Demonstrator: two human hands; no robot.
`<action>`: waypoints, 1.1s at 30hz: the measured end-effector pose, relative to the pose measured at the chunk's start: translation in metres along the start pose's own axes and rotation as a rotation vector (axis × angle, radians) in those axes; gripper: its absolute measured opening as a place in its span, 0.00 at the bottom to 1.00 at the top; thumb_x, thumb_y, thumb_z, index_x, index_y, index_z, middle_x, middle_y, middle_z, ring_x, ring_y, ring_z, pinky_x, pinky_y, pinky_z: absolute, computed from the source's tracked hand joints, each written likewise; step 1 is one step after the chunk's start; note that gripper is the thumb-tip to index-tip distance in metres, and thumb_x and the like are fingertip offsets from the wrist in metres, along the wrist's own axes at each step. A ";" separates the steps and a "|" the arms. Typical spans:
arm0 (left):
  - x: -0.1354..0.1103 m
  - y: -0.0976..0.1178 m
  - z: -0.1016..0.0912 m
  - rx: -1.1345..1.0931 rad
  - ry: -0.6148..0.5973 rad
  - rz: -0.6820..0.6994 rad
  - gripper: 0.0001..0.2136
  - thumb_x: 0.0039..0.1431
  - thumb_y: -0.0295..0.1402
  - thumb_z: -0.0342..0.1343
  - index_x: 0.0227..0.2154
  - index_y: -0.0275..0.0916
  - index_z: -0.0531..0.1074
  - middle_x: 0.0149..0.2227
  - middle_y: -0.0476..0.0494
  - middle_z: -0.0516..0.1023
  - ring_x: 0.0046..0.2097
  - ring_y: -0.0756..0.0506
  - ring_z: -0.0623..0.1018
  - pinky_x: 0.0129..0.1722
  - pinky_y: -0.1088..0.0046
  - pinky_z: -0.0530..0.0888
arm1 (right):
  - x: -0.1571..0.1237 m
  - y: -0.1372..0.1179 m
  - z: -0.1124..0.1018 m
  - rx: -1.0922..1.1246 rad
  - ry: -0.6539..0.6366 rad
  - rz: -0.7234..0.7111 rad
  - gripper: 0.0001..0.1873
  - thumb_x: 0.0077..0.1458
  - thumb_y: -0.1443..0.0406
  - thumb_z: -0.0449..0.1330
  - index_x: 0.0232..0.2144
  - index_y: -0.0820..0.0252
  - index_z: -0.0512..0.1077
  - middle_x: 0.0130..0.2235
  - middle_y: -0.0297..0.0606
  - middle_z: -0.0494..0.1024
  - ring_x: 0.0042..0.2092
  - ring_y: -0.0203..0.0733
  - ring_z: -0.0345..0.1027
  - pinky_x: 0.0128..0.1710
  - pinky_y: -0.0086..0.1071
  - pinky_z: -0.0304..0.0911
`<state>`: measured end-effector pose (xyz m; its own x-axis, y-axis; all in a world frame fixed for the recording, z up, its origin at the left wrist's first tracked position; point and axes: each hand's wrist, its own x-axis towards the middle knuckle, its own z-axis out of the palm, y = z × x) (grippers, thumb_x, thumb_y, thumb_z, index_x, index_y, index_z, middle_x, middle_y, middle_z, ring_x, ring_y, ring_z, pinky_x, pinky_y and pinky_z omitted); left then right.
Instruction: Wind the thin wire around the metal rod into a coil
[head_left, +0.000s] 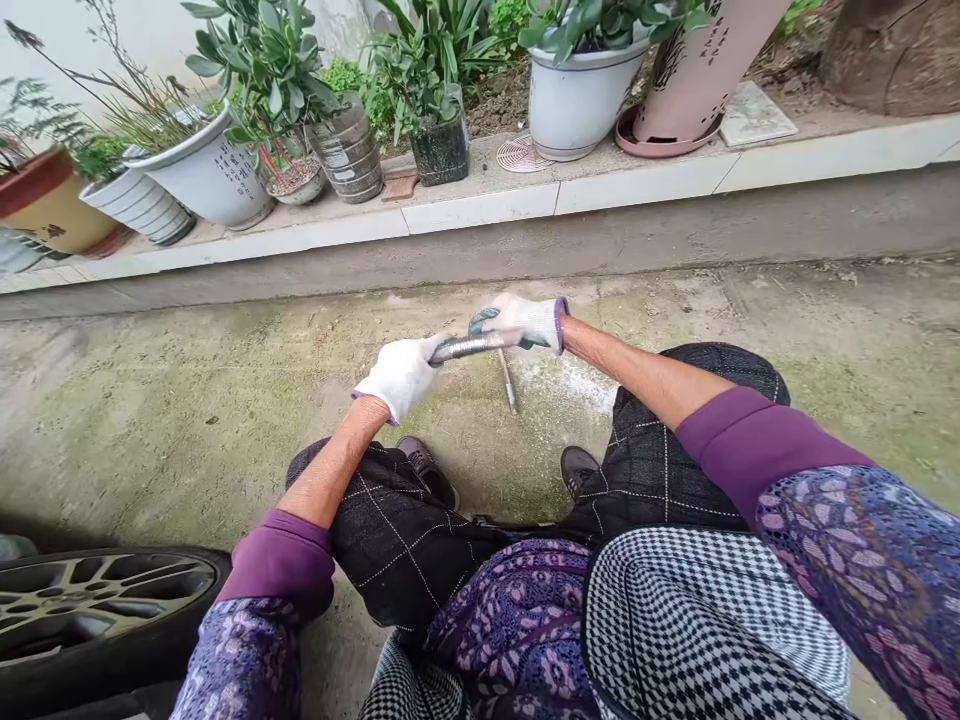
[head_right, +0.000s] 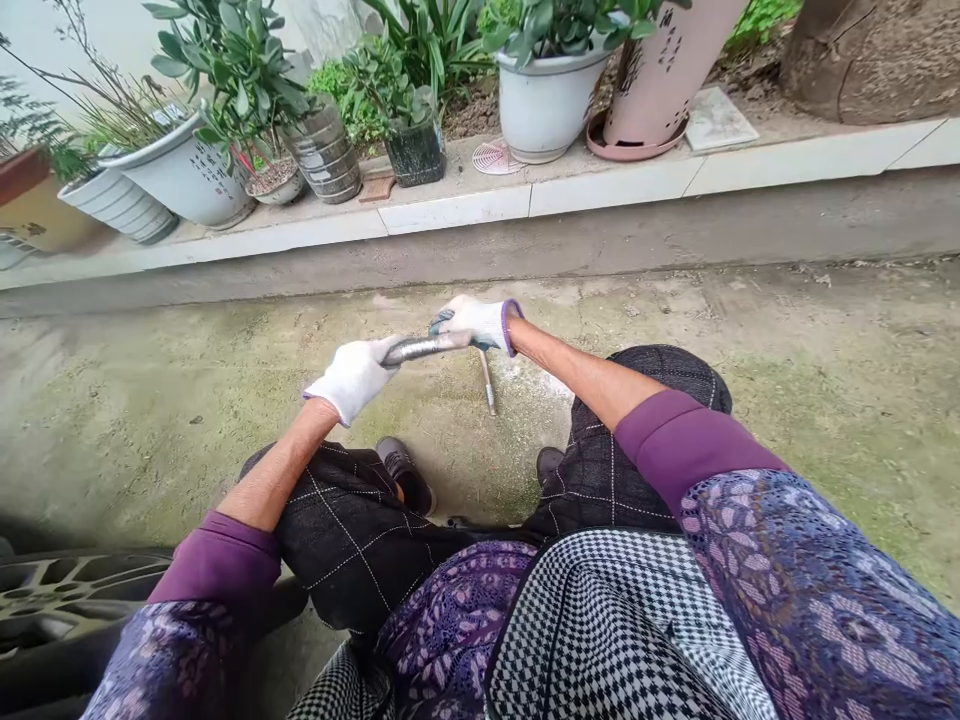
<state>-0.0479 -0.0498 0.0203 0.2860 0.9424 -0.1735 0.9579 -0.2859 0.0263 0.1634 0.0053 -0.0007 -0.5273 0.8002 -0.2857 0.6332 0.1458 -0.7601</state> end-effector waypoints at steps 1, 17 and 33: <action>0.000 -0.002 0.000 -0.119 0.071 -0.030 0.17 0.60 0.36 0.53 0.51 0.45 0.75 0.38 0.43 0.82 0.40 0.42 0.80 0.42 0.70 0.72 | 0.000 -0.002 0.001 0.037 -0.011 -0.005 0.16 0.55 0.61 0.57 0.40 0.66 0.78 0.22 0.34 0.72 0.21 0.31 0.56 0.20 0.26 0.51; 0.006 -0.001 -0.010 -1.408 0.147 -0.268 0.24 0.50 0.34 0.58 0.53 0.36 0.69 0.19 0.61 0.56 0.16 0.58 0.53 0.14 0.81 0.57 | 0.006 -0.001 0.020 0.462 0.099 0.074 0.11 0.52 0.65 0.58 0.35 0.63 0.78 0.15 0.27 0.63 0.15 0.29 0.52 0.14 0.25 0.51; 0.019 -0.019 -0.013 -1.873 0.199 -0.129 0.20 0.58 0.44 0.59 0.49 0.39 0.71 0.22 0.55 0.70 0.18 0.55 0.65 0.19 0.78 0.68 | 0.003 0.002 0.008 0.363 0.176 -0.016 0.08 0.55 0.68 0.57 0.34 0.63 0.76 0.24 0.35 0.75 0.21 0.33 0.65 0.19 0.26 0.62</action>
<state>-0.0605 -0.0237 0.0294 0.0870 0.9825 -0.1646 -0.2818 0.1827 0.9419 0.1589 0.0031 -0.0075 -0.4104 0.8914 -0.1924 0.3683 -0.0310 -0.9292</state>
